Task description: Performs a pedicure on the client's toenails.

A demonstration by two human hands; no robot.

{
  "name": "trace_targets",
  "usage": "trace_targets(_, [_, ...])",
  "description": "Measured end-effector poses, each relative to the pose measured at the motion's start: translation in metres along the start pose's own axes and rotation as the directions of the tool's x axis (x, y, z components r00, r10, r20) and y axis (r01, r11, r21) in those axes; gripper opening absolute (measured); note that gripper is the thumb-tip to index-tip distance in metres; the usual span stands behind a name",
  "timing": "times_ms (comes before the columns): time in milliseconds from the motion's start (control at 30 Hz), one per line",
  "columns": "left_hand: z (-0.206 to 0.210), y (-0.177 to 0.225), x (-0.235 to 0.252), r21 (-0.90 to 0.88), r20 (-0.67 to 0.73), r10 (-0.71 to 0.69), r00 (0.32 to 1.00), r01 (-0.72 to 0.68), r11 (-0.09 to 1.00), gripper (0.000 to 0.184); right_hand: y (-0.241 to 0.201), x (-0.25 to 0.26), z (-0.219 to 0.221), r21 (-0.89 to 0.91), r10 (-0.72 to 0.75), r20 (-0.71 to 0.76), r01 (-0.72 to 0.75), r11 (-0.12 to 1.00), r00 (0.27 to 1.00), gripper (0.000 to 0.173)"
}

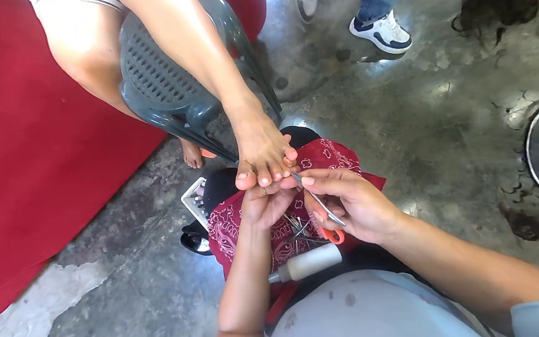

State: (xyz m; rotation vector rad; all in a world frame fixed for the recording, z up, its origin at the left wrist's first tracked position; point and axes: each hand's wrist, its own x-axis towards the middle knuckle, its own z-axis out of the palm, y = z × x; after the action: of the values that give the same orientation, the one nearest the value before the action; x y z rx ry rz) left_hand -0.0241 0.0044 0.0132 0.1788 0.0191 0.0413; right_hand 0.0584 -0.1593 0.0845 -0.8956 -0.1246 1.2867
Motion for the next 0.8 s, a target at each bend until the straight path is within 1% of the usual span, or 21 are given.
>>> trace_targets(100, [0.000,0.000,0.000,0.000,-0.010,-0.004,1.000,0.004,1.000,0.035,-0.003,0.000,-0.001,0.016,0.029,0.007,-0.029,0.999,1.000,0.034])
trace_targets(233, [-0.001,0.001,0.000,-0.002,0.014,-0.014,1.000,0.014,1.000,0.039,-0.006,0.000,0.000,0.026,0.045,-0.008,-0.045,0.999,0.999,0.036])
trace_targets(300, [-0.001,0.000,0.000,0.005,0.004,-0.004,1.000,0.004,1.000,0.033,-0.004,0.001,0.003,0.010,0.025,-0.034,-0.025,1.000,0.999,0.035])
trace_targets(333, [0.000,0.000,0.000,0.005,-0.007,0.001,1.000,-0.001,1.000,0.027,-0.002,0.001,0.004,0.000,0.009,-0.047,-0.009,1.000,0.999,0.035])
trace_targets(367, [-0.001,0.000,0.000,0.000,-0.001,0.003,1.000,-0.003,1.000,0.026,0.000,0.001,0.004,-0.007,-0.009,-0.058,0.008,1.000,0.998,0.035])
trace_targets(467, [-0.001,-0.001,0.001,-0.033,0.013,-0.008,1.000,0.009,0.999,0.032,0.008,0.004,0.003,-0.027,-0.078,-0.074,0.077,0.997,0.994,0.033])
trace_targets(533, [0.000,-0.001,0.001,-0.053,0.015,-0.013,1.000,0.014,0.998,0.040,0.014,0.006,0.002,-0.009,-0.126,-0.062,0.126,0.992,0.990,0.032])
trace_targets(600, [0.000,-0.001,0.001,-0.061,0.016,-0.008,1.000,0.009,0.998,0.042,0.018,0.007,0.001,0.002,-0.168,-0.045,0.168,0.986,0.985,0.032])
trace_targets(667, [0.001,-0.001,0.001,-0.041,0.004,-0.005,1.000,0.005,0.999,0.039,0.021,0.009,0.001,0.002,-0.200,-0.047,0.200,0.980,0.979,0.032])
trace_targets(700, [0.001,-0.001,0.001,-0.034,-0.001,0.000,1.000,0.000,0.999,0.037,0.021,0.010,0.001,0.002,-0.209,-0.047,0.210,0.978,0.977,0.032])
trace_targets(767, [0.001,-0.001,0.001,-0.030,0.018,0.002,1.000,-0.001,1.000,0.047,0.020,0.010,0.000,0.008,-0.203,-0.043,0.203,0.979,0.978,0.032])
trace_targets(800, [0.002,-0.001,0.001,-0.036,0.007,0.001,1.000,-0.001,0.999,0.045,0.019,0.009,0.000,0.015,-0.185,-0.043,0.186,0.982,0.982,0.032])
